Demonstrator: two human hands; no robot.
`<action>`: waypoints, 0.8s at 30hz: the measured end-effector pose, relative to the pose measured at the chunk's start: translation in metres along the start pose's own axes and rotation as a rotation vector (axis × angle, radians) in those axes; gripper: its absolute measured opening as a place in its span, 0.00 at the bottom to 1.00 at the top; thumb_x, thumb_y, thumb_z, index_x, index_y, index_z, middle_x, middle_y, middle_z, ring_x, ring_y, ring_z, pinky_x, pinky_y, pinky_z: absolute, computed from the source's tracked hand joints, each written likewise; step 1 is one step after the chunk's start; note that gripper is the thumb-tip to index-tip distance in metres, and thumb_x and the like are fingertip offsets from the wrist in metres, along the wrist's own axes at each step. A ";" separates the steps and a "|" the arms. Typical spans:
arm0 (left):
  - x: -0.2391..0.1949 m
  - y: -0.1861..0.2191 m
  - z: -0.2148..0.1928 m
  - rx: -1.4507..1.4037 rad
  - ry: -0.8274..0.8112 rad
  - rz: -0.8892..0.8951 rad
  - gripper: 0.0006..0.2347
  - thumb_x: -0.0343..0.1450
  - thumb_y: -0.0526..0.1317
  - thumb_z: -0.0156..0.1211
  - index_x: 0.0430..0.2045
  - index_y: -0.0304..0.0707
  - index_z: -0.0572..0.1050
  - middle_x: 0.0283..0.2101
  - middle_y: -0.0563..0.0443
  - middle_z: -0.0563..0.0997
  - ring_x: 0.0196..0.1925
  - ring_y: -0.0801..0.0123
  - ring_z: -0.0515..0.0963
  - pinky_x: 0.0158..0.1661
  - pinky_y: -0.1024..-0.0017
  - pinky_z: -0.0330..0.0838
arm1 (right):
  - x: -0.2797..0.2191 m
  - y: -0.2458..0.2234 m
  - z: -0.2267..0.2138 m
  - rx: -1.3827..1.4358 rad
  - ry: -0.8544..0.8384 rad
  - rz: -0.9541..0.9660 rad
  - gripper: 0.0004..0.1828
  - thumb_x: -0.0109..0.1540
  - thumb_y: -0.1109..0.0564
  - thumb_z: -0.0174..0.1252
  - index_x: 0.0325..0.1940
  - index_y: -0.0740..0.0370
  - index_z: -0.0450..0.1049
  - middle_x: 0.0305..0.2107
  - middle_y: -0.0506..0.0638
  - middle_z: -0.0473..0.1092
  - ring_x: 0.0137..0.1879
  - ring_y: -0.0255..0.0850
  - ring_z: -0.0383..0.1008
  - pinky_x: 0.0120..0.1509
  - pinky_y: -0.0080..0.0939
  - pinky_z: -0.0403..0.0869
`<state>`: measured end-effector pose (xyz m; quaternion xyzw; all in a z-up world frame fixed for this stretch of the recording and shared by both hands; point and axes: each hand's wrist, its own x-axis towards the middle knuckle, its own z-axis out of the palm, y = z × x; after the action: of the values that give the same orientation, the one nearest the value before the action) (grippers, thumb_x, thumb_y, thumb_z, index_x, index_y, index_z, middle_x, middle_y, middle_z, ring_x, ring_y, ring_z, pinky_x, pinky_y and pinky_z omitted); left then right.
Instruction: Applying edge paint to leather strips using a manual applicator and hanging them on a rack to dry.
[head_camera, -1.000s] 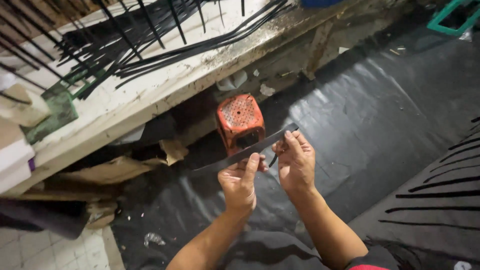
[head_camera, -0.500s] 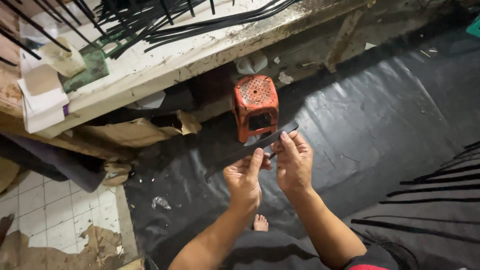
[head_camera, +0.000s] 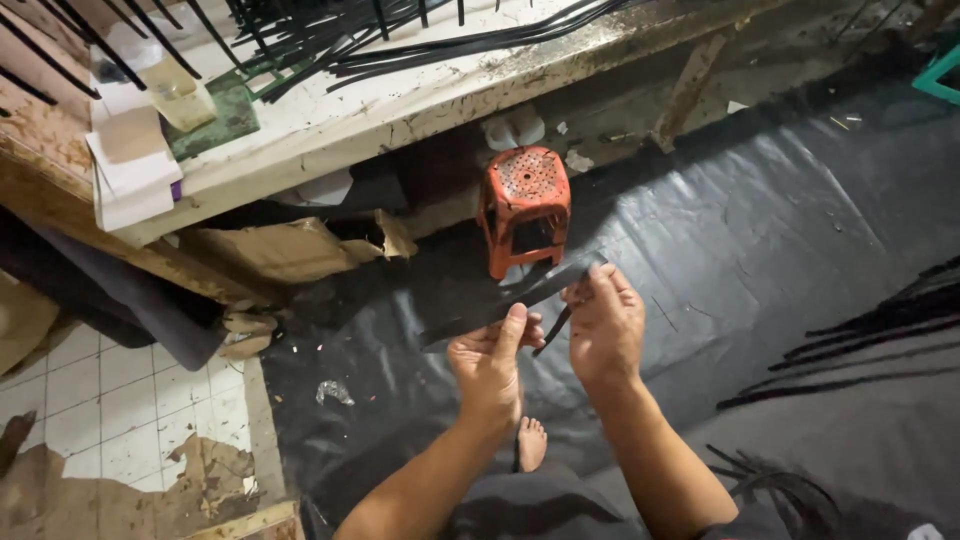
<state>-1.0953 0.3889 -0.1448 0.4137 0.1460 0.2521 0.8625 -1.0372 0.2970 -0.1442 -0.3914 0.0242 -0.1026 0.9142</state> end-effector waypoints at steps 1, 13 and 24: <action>-0.005 0.005 -0.007 -0.001 -0.007 -0.003 0.05 0.68 0.27 0.67 0.22 0.25 0.79 0.23 0.34 0.84 0.20 0.62 0.83 0.23 0.67 0.81 | -0.003 0.002 -0.003 0.000 0.004 -0.007 0.10 0.70 0.60 0.55 0.33 0.62 0.70 0.21 0.53 0.68 0.29 0.40 0.70 0.44 0.38 0.71; -0.055 0.041 -0.045 0.011 -0.025 -0.036 0.06 0.69 0.28 0.68 0.20 0.24 0.79 0.22 0.34 0.84 0.20 0.62 0.83 0.23 0.68 0.81 | -0.076 -0.010 0.008 -0.035 0.052 -0.064 0.11 0.71 0.60 0.54 0.33 0.61 0.71 0.21 0.50 0.70 0.27 0.35 0.70 0.43 0.36 0.71; -0.089 0.061 -0.050 -0.078 -0.027 -0.184 0.08 0.70 0.33 0.67 0.20 0.26 0.82 0.26 0.38 0.85 0.22 0.65 0.79 0.28 0.70 0.74 | -0.105 -0.045 0.004 -0.035 -0.017 0.019 0.13 0.69 0.60 0.54 0.29 0.57 0.68 0.21 0.44 0.67 0.29 0.33 0.68 0.45 0.36 0.73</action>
<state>-1.2109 0.4039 -0.1235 0.3680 0.1620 0.1719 0.8993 -1.1470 0.2914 -0.1127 -0.4079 0.0221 -0.0902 0.9083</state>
